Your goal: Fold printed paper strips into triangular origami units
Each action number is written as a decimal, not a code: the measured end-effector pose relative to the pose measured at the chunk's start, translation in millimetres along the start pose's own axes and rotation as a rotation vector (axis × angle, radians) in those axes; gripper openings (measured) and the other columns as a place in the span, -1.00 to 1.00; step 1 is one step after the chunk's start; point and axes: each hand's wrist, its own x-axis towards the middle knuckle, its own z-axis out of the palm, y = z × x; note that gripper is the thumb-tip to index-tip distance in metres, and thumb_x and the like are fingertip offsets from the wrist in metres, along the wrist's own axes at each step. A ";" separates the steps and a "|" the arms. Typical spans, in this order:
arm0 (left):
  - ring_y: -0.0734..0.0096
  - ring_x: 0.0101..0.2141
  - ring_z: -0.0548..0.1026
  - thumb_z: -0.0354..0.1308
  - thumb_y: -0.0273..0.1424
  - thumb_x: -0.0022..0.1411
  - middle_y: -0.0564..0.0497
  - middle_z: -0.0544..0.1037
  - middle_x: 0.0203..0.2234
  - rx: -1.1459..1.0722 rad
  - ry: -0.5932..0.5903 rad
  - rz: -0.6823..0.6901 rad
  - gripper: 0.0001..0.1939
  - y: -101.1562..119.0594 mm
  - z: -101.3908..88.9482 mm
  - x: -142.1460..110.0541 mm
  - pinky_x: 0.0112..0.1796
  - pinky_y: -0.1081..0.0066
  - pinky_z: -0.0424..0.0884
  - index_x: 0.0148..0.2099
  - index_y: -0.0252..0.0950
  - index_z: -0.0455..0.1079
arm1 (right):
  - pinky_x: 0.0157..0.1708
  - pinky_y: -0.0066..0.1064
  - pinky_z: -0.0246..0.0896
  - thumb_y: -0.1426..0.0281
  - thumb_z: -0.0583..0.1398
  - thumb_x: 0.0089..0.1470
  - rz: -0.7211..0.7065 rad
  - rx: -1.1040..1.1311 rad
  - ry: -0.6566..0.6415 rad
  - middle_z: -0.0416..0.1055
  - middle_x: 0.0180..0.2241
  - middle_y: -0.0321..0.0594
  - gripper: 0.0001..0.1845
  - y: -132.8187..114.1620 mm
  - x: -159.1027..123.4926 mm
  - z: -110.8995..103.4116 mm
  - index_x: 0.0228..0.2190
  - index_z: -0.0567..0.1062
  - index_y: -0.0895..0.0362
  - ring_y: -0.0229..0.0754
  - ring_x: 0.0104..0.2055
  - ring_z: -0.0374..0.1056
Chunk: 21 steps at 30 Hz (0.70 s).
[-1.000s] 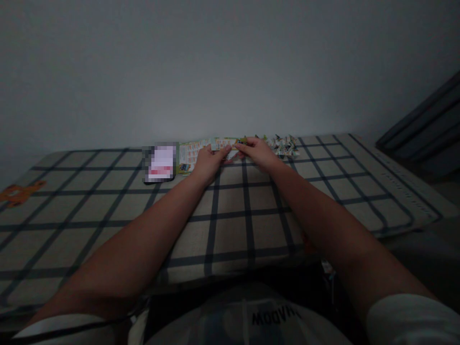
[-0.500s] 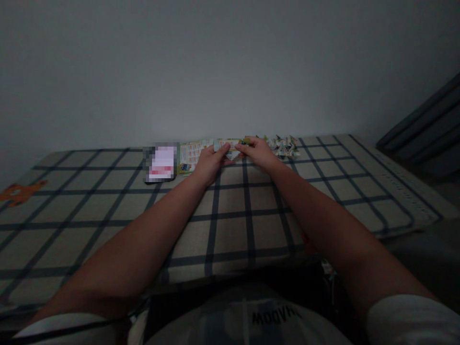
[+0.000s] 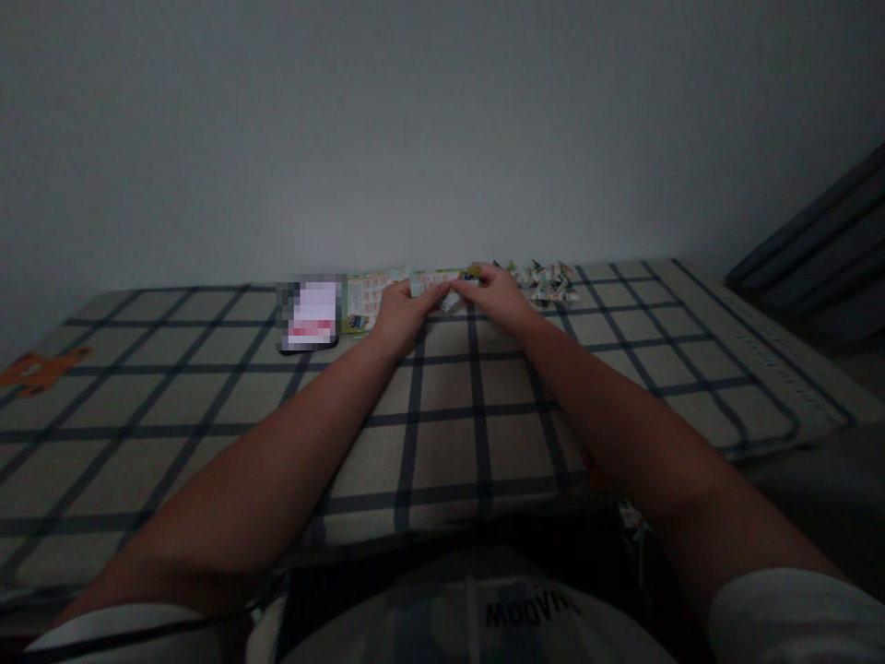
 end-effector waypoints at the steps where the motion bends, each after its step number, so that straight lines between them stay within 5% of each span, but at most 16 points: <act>1: 0.36 -0.42 0.50 0.50 -0.07 0.03 -0.02 0.61 -0.46 0.010 0.008 0.002 -0.62 1.3 -0.2 -0.1 -0.32 0.38 0.42 -0.36 -0.29 0.59 | -0.42 -0.42 0.03 0.17 0.36 0.09 -0.020 -0.012 0.011 0.30 -0.51 -0.37 -0.68 -0.3 -0.2 0.3 -0.47 0.43 0.11 -0.29 -0.44 0.16; 10: 0.37 -0.37 0.54 0.45 -0.18 0.10 -0.02 0.65 -0.39 0.023 0.086 0.044 -0.72 6.2 0.9 -1.1 -0.29 0.40 0.43 -0.30 -0.28 0.59 | -0.40 -0.42 0.12 0.13 0.36 0.10 0.056 0.080 -0.040 0.34 -0.55 -0.34 -0.63 -3.0 1.6 1.3 -0.52 0.45 0.12 -0.29 -0.44 0.22; 21: 0.30 -0.24 0.66 0.44 -0.08 0.12 -0.06 0.71 -0.22 -0.293 -0.003 -0.089 -0.62 -2.1 4.1 5.8 -0.30 0.41 0.54 -0.18 -0.25 0.54 | -0.40 -0.47 0.22 0.17 0.42 0.02 0.140 0.292 -0.044 0.41 -0.51 -0.33 -0.67 -0.9 5.7 0.5 -0.46 0.52 0.16 -0.33 -0.44 0.27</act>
